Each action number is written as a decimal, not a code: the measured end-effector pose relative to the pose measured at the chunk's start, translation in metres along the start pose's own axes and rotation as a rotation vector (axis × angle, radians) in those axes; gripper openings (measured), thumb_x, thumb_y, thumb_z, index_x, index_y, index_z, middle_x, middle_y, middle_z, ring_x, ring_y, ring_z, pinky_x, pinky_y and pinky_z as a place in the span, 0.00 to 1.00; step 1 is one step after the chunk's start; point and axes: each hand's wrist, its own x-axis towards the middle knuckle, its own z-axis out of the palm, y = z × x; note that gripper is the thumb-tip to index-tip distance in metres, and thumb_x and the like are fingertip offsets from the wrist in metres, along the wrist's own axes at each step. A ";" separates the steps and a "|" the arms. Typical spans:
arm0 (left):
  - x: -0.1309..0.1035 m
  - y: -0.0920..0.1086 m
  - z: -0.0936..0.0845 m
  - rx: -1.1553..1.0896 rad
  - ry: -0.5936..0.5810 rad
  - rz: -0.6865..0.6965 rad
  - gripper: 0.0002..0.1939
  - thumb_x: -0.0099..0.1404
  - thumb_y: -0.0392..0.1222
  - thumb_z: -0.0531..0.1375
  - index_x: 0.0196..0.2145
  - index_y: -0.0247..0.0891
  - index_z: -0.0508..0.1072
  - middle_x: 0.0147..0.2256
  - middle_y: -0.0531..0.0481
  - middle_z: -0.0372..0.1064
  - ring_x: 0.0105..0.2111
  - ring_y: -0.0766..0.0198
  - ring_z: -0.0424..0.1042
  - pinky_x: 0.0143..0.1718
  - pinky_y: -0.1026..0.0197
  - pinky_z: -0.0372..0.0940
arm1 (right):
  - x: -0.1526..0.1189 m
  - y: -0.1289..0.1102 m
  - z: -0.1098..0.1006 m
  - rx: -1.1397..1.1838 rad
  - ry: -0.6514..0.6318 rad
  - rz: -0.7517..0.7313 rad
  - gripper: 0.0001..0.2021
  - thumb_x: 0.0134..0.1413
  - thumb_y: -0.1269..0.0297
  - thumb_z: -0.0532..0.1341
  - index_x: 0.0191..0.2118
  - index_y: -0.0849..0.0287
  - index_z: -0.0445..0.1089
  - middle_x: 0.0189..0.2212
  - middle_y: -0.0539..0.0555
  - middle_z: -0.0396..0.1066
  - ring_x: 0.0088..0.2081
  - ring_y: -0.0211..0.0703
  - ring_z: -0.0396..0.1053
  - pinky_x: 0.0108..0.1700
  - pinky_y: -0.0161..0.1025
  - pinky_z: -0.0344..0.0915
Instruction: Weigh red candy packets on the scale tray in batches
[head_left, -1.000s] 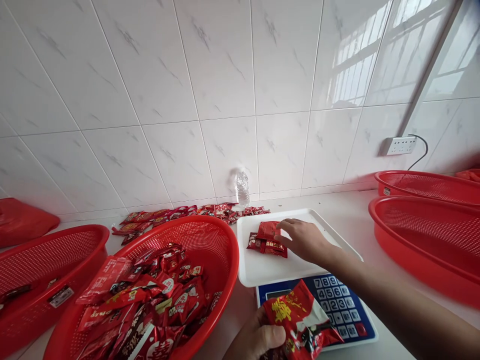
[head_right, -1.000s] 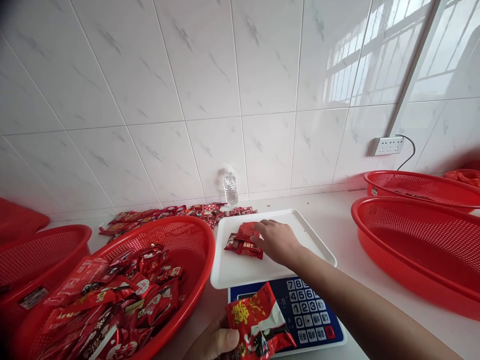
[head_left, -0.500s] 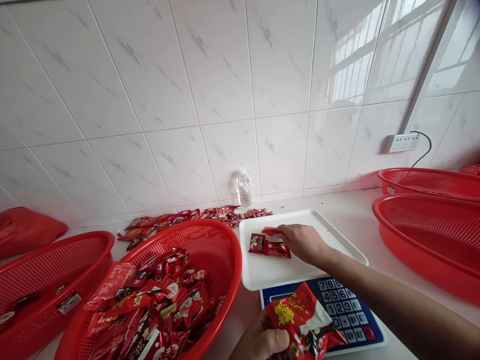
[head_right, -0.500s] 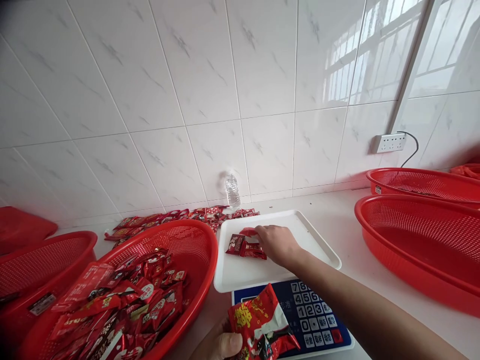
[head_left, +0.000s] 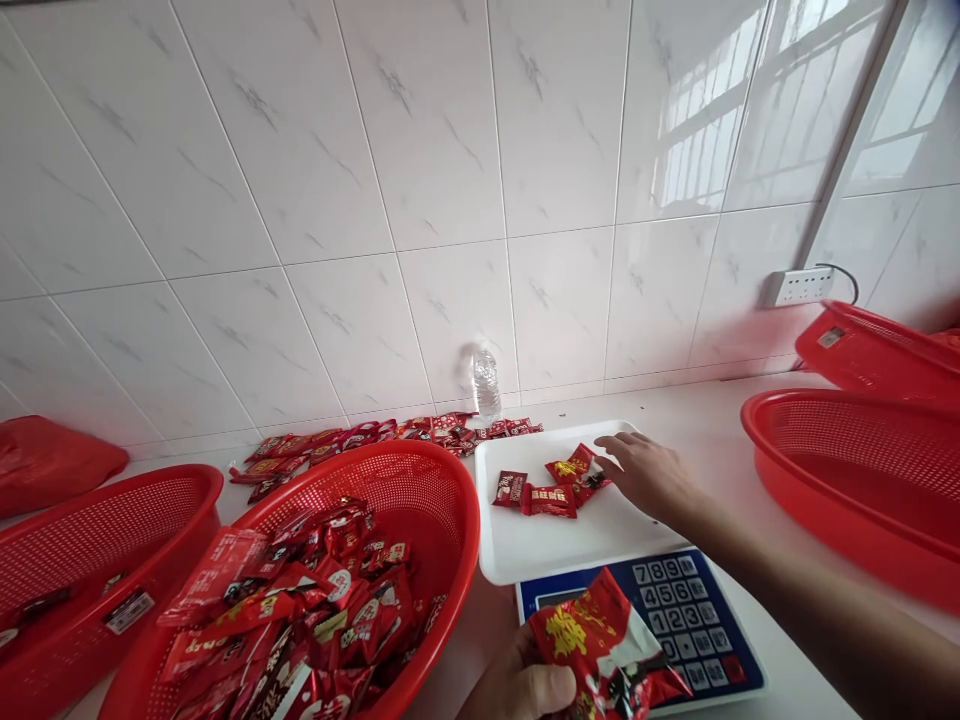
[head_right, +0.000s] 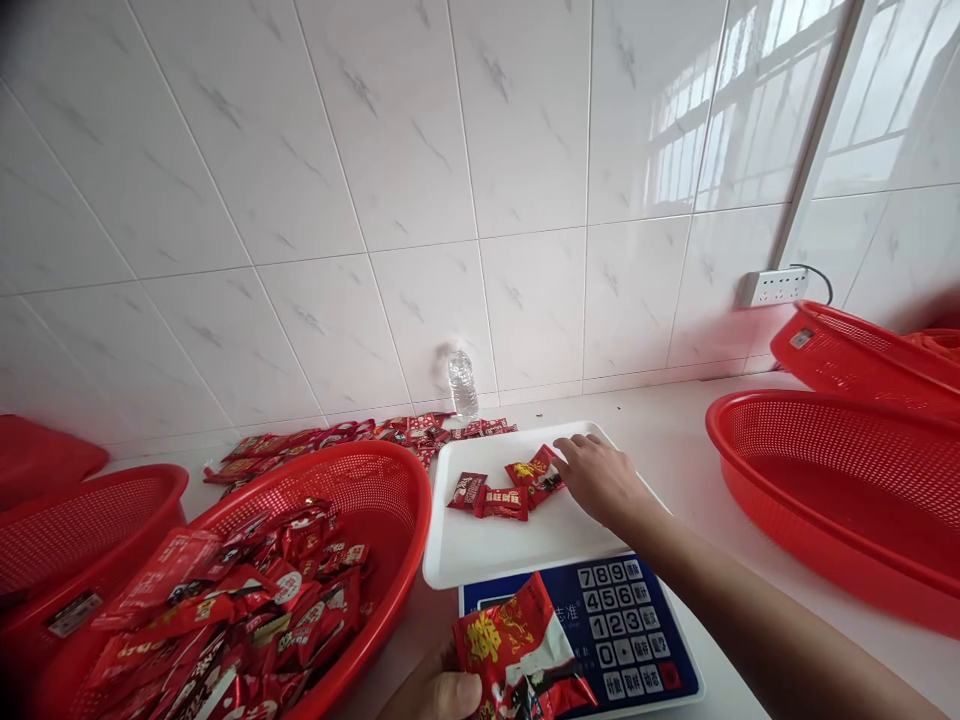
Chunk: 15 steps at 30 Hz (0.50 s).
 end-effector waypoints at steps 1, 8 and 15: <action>0.001 0.000 0.001 0.002 0.007 0.005 0.20 0.48 0.49 0.70 0.37 0.36 0.76 0.29 0.45 0.75 0.37 0.47 0.76 0.37 0.51 0.70 | -0.003 -0.004 0.000 0.007 0.002 -0.053 0.14 0.63 0.63 0.51 0.48 0.55 0.71 0.44 0.58 0.74 0.48 0.52 0.69 0.41 0.44 0.66; 0.004 -0.001 0.002 0.014 0.034 0.024 0.23 0.46 0.51 0.69 0.39 0.38 0.77 0.30 0.44 0.76 0.36 0.47 0.76 0.37 0.51 0.70 | -0.013 -0.034 0.010 0.165 -0.031 -0.519 0.14 0.61 0.65 0.56 0.50 0.54 0.72 0.49 0.55 0.72 0.53 0.49 0.64 0.53 0.46 0.64; 0.004 -0.004 0.000 0.016 0.023 0.029 0.23 0.44 0.52 0.70 0.38 0.38 0.78 0.29 0.44 0.76 0.36 0.45 0.76 0.35 0.50 0.70 | -0.017 -0.039 0.009 0.177 -0.109 -0.448 0.14 0.59 0.56 0.58 0.46 0.57 0.74 0.45 0.56 0.74 0.54 0.52 0.64 0.55 0.49 0.61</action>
